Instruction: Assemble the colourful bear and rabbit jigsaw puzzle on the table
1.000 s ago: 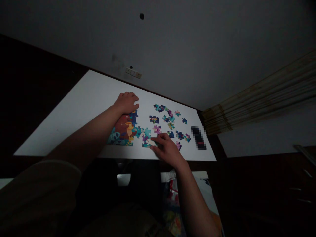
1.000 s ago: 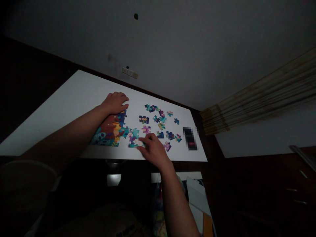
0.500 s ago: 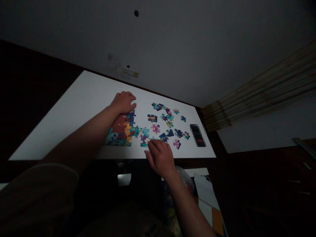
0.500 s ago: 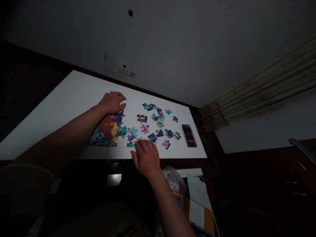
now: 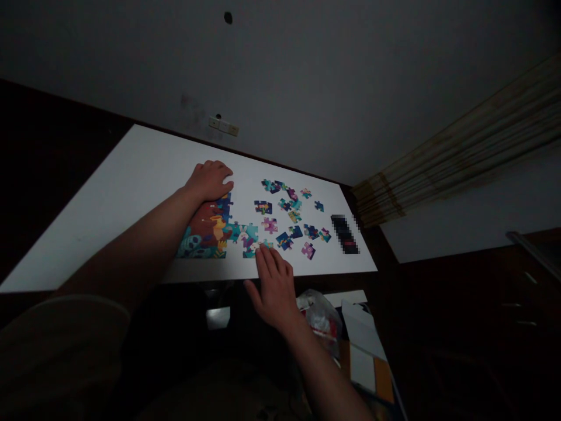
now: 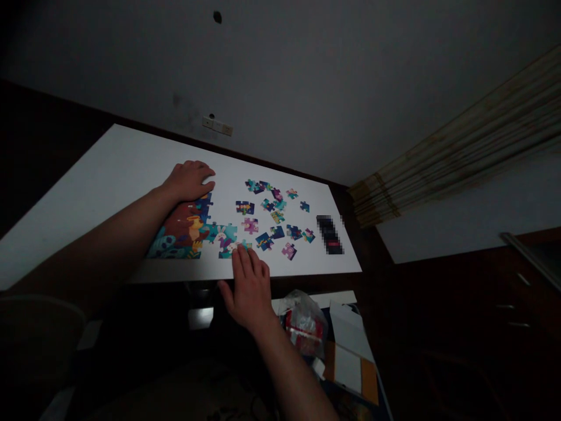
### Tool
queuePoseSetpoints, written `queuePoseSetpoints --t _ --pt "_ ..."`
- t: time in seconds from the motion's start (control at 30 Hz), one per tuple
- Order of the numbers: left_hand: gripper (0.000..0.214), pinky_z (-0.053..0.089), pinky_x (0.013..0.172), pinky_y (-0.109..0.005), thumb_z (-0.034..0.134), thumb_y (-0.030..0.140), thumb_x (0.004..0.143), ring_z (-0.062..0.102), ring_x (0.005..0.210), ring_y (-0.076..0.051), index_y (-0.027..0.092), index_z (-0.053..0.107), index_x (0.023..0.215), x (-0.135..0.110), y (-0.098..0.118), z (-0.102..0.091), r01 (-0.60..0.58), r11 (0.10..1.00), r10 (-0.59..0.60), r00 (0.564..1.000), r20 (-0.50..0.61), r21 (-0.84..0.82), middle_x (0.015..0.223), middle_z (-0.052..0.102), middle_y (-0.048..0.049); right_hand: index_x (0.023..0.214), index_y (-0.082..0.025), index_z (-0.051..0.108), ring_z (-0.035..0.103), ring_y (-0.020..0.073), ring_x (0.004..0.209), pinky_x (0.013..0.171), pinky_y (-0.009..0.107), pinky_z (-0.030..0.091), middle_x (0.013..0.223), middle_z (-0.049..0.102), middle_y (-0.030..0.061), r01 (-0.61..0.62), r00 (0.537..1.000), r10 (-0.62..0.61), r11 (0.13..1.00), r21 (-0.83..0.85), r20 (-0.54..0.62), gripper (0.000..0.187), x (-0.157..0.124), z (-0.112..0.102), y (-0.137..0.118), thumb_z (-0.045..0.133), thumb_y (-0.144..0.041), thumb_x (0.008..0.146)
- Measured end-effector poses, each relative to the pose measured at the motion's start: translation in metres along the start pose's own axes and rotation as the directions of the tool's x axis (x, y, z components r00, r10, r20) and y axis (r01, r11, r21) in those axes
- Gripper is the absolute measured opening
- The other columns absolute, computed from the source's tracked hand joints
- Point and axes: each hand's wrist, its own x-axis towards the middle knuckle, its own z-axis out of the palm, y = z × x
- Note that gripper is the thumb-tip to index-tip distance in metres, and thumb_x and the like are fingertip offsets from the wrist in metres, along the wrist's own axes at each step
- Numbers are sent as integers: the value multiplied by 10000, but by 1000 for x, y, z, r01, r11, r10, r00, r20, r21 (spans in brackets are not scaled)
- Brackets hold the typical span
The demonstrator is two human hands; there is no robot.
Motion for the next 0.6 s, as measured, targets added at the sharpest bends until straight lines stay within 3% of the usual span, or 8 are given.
queuePoseSetpoints --t 0.2,0.47,0.6 --pt "625 445 1375 -627 565 561 1146 567 1648 -447 336 768 1693 2 -3 3 8 1000 -8 1000 -6 7 1816 662 -145 2000 -309 364 421 482 1853 1390 732 504 2020 430 148 -14 999 14 1000 8 39 898 3 -9 -2 731 -457 1194" --pt "645 450 1362 -641 550 552 1138 567 1635 -464 309 769 1694 3 -4 5 6 1000 -6 1000 -2 4 1815 663 -162 1985 -253 395 404 465 1863 1408 698 482 2030 405 169 -14 999 15 1000 -11 39 889 4 -7 -2 732 -460 1188" --pt "672 458 1357 -652 543 553 1131 576 1632 -479 269 765 1698 4 -4 5 2 1000 -2 1000 -2 7 1816 658 -185 2000 -326 362 402 485 1861 1386 741 488 2021 425 148 -12 1000 11 1000 28 25 925 4 -5 0 747 -482 1174"
